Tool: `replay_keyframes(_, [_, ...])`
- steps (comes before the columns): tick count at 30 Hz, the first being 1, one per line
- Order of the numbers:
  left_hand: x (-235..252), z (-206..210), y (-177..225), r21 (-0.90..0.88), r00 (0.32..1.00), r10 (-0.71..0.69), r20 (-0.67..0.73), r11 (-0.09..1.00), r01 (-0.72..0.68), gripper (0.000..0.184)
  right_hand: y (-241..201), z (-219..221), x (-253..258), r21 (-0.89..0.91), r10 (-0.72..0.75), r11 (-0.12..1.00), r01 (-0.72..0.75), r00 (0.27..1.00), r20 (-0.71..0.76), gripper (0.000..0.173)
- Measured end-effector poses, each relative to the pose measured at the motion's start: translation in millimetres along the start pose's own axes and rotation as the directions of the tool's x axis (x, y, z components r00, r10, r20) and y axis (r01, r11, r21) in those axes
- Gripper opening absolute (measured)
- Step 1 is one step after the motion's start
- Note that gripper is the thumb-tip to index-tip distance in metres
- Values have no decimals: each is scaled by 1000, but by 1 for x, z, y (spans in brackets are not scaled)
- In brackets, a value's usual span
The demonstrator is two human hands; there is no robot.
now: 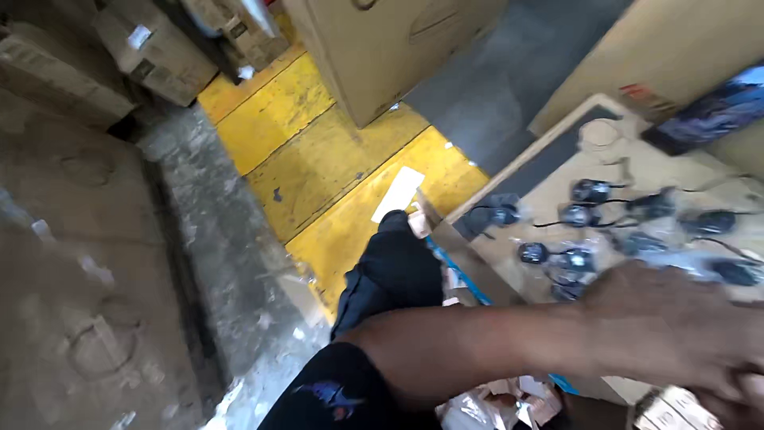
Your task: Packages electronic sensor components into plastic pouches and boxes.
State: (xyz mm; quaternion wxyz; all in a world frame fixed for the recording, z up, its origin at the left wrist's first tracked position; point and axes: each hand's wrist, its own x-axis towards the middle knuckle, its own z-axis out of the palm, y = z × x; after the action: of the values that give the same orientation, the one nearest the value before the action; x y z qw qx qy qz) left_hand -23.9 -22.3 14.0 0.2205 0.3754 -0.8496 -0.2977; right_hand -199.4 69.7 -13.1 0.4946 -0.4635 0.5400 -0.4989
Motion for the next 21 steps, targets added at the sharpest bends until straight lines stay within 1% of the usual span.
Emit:
replay_keyframes(1, [-2, -6, 0, -16, 1000, -9, 23, 1000, 9, 31, 1, 2, -2, -72, -21, 997, 20, 1000, -8, 23])
replay_keyframes(2, [-3, -9, 0, -26, 999, -20, 48, 999, 22, 31, 3, 7, -4, -121, -63, 991, 57, 997, -50, 22])
replay_keyframes(4, [-3, -6, -6, 7, 997, -20, 73, 1000, 20, 24, 10, 16, -3, -161, -141, 980, 118, 980, -140, 22])
replay_keyframes(6, [-2, 0, -9, 52, 994, 3, 108, 999, -8, 22, 13, 19, -2, -217, -188, 964, 154, 972, -145, 24])
replay_keyframes(8, [-2, 1, -10, 67, 984, 12, 178, 997, -24, 22, 14, 20, -1, -228, -214, 957, 177, 965, -152, 25])
replay_keyframes(11, [-1, 4, -11, 88, 984, 37, 174, 995, -53, 20, 13, 19, -4, -247, -217, 952, 179, 967, -136, 25])
replay_keyframes(13, [-2, 7, -12, 100, 987, 60, 147, 992, -75, 17, 11, 17, -6, -187, -198, 965, 182, 978, -72, 24])
replay_keyframes(15, [-2, 7, -12, 97, 987, 102, 123, 989, -115, 11, 7, 13, -6, -102, -171, 981, 168, 985, -24, 25])
replay_keyframes(16, [-3, 8, -13, 91, 986, 128, 111, 986, -138, 9, 5, 12, -6, -68, -156, 986, 152, 987, -43, 26])
replay_keyframes(17, [-3, 9, -14, 78, 983, 164, 87, 982, -170, 8, 4, 10, -5, -56, -127, 991, 121, 987, -98, 28])
replay_keyframes(18, [-4, 10, -16, 53, 978, 198, 66, 978, -202, 7, 2, 8, -3, -74, -83, 995, 72, 983, -162, 29])
replay_keyframes(19, [-5, 11, -16, 20, 972, 230, 48, 973, -231, 6, 2, 4, -1, -111, -31, 994, 11, 983, -183, 32])
replay_keyframes(21, [-6, 11, -15, -45, 960, 278, 34, 960, -276, 5, 3, -6, 1, -229, 86, 967, -112, 989, -122, 44])
